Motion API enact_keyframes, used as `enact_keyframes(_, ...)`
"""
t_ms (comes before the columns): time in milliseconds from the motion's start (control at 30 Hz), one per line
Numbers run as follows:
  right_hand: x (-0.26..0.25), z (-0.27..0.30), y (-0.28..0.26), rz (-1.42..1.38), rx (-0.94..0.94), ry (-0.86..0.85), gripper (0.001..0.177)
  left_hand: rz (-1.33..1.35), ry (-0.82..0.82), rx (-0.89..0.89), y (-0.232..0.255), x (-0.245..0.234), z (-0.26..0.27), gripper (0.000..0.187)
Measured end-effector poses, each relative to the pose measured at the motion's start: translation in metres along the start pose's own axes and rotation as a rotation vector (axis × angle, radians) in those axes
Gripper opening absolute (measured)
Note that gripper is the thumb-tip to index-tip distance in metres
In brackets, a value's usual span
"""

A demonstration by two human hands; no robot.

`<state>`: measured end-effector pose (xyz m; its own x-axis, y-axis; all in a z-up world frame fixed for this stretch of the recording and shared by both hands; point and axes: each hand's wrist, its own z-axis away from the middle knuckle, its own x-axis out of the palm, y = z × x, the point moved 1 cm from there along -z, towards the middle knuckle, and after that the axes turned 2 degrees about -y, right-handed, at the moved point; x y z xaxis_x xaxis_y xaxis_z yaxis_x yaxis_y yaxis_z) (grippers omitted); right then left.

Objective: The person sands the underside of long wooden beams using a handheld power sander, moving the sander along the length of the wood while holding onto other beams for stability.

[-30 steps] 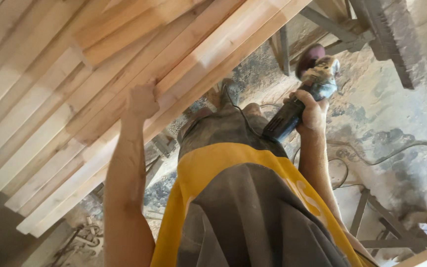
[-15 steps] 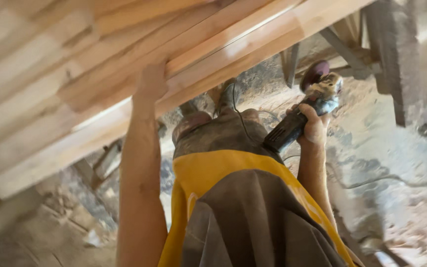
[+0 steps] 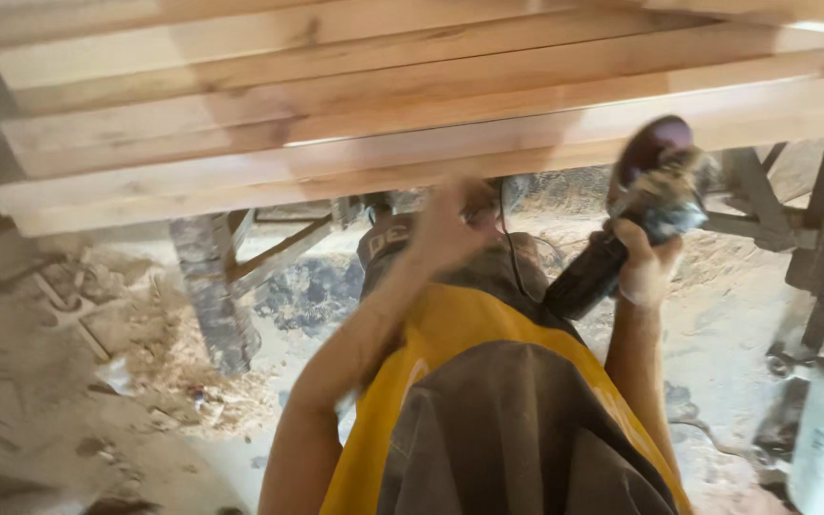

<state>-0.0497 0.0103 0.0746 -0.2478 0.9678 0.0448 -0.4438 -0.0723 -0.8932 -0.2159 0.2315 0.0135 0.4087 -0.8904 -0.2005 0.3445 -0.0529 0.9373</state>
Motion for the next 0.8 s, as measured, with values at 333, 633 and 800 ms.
enact_keyframes(333, 0.187, 0.045, 0.038, 0.355, 0.103, -0.554, 0.025, 0.242, -0.082, -0.073, 0.024, -0.056, 0.062, 0.151)
enact_keyframes(633, 0.255, 0.057, 0.035, 0.244, 0.324, -0.647, 0.040, 0.372, 0.035, -0.155, 0.014, -0.096, 0.076, 0.156)
enact_keyframes(800, 0.292, 0.060, 0.045, 0.360, 0.272, -0.732, 0.042, 0.263, 0.186, -0.238, 0.017, -0.117, 0.076, 0.139)
